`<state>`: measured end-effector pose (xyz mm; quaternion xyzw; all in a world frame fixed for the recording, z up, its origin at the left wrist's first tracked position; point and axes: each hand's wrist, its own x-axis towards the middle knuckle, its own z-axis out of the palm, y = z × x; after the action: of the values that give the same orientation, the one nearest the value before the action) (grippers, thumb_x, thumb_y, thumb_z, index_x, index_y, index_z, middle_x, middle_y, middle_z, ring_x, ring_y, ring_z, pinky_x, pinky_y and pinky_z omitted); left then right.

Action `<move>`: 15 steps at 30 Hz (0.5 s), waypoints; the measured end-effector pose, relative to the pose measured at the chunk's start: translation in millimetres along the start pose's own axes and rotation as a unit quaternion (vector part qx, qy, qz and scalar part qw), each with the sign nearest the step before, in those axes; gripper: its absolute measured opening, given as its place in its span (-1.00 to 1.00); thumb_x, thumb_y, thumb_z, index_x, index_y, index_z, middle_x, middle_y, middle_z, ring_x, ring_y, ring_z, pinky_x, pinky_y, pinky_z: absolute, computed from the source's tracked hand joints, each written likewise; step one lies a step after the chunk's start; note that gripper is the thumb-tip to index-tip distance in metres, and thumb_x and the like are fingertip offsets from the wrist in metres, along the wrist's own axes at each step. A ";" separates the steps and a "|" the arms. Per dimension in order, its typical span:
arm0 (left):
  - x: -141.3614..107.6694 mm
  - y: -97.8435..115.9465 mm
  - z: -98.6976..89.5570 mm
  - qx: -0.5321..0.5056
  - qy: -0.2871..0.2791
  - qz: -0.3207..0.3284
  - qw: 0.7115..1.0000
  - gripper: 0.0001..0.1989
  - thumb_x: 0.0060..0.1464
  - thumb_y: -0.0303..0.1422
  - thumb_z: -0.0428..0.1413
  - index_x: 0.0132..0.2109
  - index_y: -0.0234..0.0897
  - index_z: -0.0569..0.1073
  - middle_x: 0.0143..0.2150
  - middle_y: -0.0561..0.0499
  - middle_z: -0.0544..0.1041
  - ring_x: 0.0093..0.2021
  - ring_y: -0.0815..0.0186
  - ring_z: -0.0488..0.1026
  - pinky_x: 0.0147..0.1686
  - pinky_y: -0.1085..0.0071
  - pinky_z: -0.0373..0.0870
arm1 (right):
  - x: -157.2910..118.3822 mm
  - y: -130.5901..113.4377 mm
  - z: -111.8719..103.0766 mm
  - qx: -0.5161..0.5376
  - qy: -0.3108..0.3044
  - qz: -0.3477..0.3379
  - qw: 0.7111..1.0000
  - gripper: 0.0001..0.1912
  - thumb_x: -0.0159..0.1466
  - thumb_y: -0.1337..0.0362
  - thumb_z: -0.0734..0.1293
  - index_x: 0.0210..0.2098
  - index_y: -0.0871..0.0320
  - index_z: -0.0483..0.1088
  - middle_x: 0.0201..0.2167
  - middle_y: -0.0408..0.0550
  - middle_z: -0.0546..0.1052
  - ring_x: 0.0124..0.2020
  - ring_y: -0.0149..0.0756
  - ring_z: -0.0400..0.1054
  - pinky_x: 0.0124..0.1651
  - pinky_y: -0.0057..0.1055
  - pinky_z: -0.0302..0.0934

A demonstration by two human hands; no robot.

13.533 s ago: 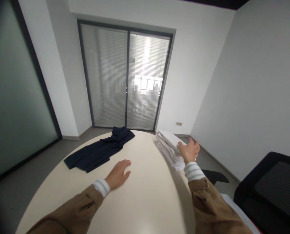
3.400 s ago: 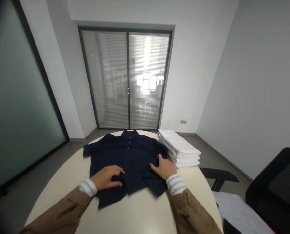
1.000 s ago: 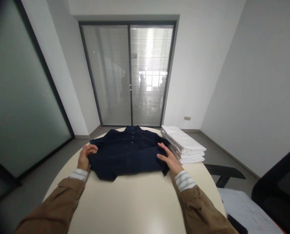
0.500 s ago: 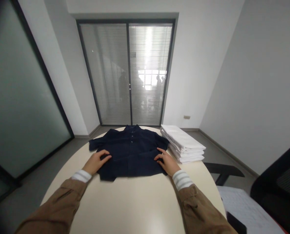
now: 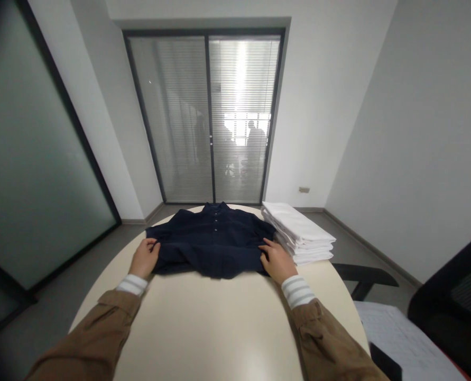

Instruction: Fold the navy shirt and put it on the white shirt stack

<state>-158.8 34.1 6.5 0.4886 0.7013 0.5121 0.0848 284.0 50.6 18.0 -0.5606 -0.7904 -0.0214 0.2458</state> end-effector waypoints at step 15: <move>-44.3 57.6 -10.1 0.102 -0.314 0.447 0.831 -0.64 0.06 -0.32 0.26 0.03 -0.18 0.50 0.09 -0.09 0.54 0.09 0.10 0.45 0.15 0.10 0.31 | -7.7 -62.9 -10.1 0.083 -0.131 -0.239 0.959 -0.48 0.23 -0.04 0.40 0.09 0.09 0.41 0.06 0.08 0.46 0.05 -0.07 0.35 0.13 -0.11 0.21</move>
<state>-108.0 -6.7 40.4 0.8893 0.3898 0.2387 0.0122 233.2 17.4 38.9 -0.3312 -0.9255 0.0601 0.1737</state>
